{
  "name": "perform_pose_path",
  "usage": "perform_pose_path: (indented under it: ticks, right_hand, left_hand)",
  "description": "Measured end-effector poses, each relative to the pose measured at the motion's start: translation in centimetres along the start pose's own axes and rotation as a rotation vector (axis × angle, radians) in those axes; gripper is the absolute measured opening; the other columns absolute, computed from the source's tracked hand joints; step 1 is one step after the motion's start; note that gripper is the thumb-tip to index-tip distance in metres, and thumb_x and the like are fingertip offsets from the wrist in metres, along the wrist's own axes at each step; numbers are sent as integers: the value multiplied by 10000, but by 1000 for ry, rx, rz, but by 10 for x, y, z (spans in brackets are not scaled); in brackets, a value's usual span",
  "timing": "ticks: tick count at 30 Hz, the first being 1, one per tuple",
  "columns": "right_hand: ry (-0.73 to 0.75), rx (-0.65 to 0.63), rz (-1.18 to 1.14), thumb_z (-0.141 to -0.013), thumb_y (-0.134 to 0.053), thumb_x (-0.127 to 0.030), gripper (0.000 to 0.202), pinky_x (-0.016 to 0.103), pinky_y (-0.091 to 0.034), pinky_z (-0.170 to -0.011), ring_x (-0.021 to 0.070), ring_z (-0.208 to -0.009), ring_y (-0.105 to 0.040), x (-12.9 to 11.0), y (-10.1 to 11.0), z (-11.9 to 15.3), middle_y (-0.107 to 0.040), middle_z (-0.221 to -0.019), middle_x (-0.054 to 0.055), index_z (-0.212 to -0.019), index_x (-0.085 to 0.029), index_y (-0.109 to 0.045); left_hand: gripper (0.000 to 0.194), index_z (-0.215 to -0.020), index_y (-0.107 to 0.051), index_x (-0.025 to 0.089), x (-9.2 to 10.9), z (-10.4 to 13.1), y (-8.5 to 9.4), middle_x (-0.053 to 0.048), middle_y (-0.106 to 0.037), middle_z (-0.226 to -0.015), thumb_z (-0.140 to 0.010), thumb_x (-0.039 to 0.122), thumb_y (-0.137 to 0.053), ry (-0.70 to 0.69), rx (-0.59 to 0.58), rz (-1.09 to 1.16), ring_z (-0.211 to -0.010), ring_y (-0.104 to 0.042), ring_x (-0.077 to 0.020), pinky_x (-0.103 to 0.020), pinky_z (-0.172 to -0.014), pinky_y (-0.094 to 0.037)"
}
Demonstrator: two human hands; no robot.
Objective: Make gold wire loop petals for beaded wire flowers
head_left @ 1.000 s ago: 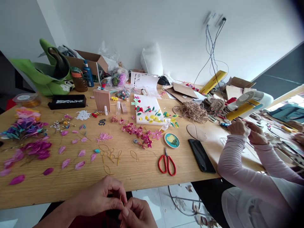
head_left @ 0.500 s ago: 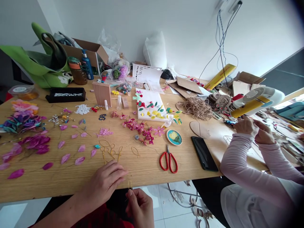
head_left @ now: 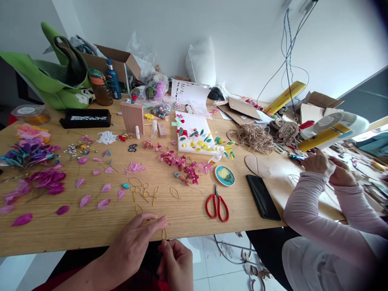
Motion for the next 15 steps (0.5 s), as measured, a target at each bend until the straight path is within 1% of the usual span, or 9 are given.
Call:
perform_pose_path:
  ticks: [2, 4, 6, 10, 15]
  right_hand:
    - [-8, 6, -11, -763, -654, -635, 482, 181, -233, -331, 71, -279, -343, 0, -1, 0, -462, -342, -49, -650, -174, -570]
    - [-12, 9, -17, -760, -658, -632, 482, 180, -224, -328, 67, -274, -334, 0, -2, 0, -471, -345, -45, -640, -174, -568]
    - [-12, 9, -16, -754, -662, -637, 487, 182, -219, -325, 66, -271, -329, -1, -2, 0, -472, -345, -43, -633, -175, -565]
    - [-6, 10, -18, -751, -662, -643, 490, 185, -218, -324, 68, -269, -325, -3, -3, 0, -466, -339, -44, -628, -180, -560]
    - [-8, 19, -28, -742, -669, -649, 498, 184, -217, -325, 65, -271, -315, -6, -2, 1, -456, -332, -48, -623, -176, -568]
  left_hand:
    - [567, -1469, -323, 188, -2, 1, 3, -31, -668, -1209, -936, 1, -372, 38, 56, -5, -1200, -506, -165, -267, -1032, -442]
    - [547, -1450, -340, 186, -3, 0, 8, -41, -675, -1154, -933, 11, -383, 83, 123, -15, -1134, -547, -161, -259, -990, -463]
    - [530, -1433, -358, 189, -3, -2, 11, -45, -679, -1095, -931, 19, -384, 110, 160, -17, -1073, -576, -160, -254, -947, -483]
    - [541, -1437, -332, 185, -1, -4, 11, -47, -684, -1080, -925, 18, -385, 101, 159, -6, -1074, -581, -167, -270, -956, -478]
    - [536, -1436, -322, 162, -1, -2, 6, -65, -683, -1098, -923, 24, -392, 94, 141, -8, -1085, -581, -174, -285, -962, -477]
Point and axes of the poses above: each hand's wrist, its own z-axis away from the middle knuckle, its own y-axis out of the back of the hand, x = y × z, the point moved 5 cm from there along -z, towards the middle knuckle
